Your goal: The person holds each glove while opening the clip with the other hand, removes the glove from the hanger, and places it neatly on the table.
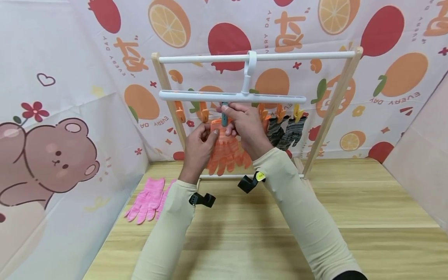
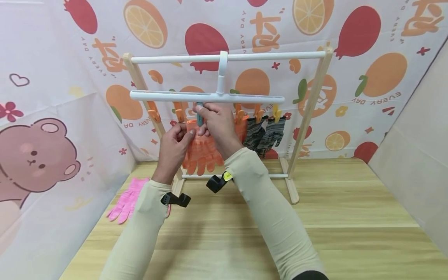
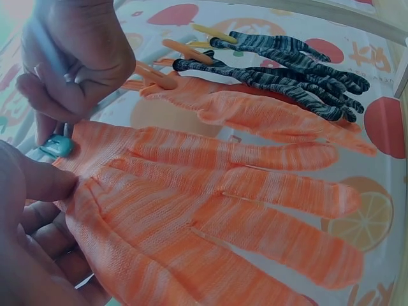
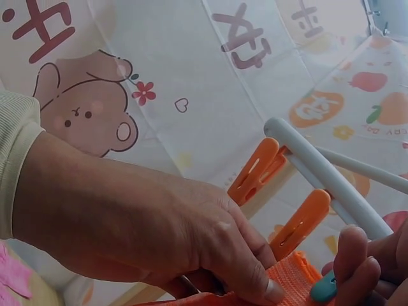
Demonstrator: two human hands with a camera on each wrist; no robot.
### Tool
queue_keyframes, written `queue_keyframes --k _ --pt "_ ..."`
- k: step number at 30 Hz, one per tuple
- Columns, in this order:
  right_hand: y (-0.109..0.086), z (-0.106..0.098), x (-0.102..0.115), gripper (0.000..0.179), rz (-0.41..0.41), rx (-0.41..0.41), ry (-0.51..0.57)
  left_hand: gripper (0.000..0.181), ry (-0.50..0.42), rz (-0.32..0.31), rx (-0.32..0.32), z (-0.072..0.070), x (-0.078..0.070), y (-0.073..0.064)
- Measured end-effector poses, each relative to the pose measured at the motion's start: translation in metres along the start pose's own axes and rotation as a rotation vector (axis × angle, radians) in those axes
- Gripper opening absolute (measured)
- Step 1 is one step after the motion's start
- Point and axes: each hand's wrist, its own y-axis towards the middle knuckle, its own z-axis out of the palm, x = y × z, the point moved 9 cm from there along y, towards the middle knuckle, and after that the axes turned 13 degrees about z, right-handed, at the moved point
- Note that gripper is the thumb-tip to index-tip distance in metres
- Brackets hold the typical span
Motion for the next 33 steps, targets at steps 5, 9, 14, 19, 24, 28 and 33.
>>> queue_keyframes --k 5,9,14,19,24,28,33 --pt "0.000 0.001 0.002 0.025 -0.015 -0.001 0.034 0.016 0.010 -0.003 0.011 -0.003 0.000 -0.001" --pt "0.000 0.002 0.003 0.027 -0.023 -0.010 0.043 0.016 0.021 -0.006 0.023 -0.004 0.001 -0.003" --pt "-0.001 0.000 0.004 0.026 -0.039 -0.028 0.033 0.016 0.031 -0.012 0.030 -0.006 0.003 -0.006" --pt "-0.002 0.000 0.004 0.024 -0.063 -0.042 0.013 0.016 0.042 -0.012 0.024 -0.009 0.005 -0.008" --pt "-0.003 0.001 0.004 0.024 -0.083 -0.045 0.012 0.016 0.039 -0.021 0.026 -0.011 0.006 -0.010" --pt "-0.003 0.001 0.003 0.024 -0.076 -0.062 0.003 0.017 0.038 -0.033 0.033 -0.012 0.008 -0.012" --pt "-0.004 0.002 0.003 0.024 -0.074 -0.072 0.002 0.016 0.041 -0.037 0.031 -0.014 0.008 -0.013"
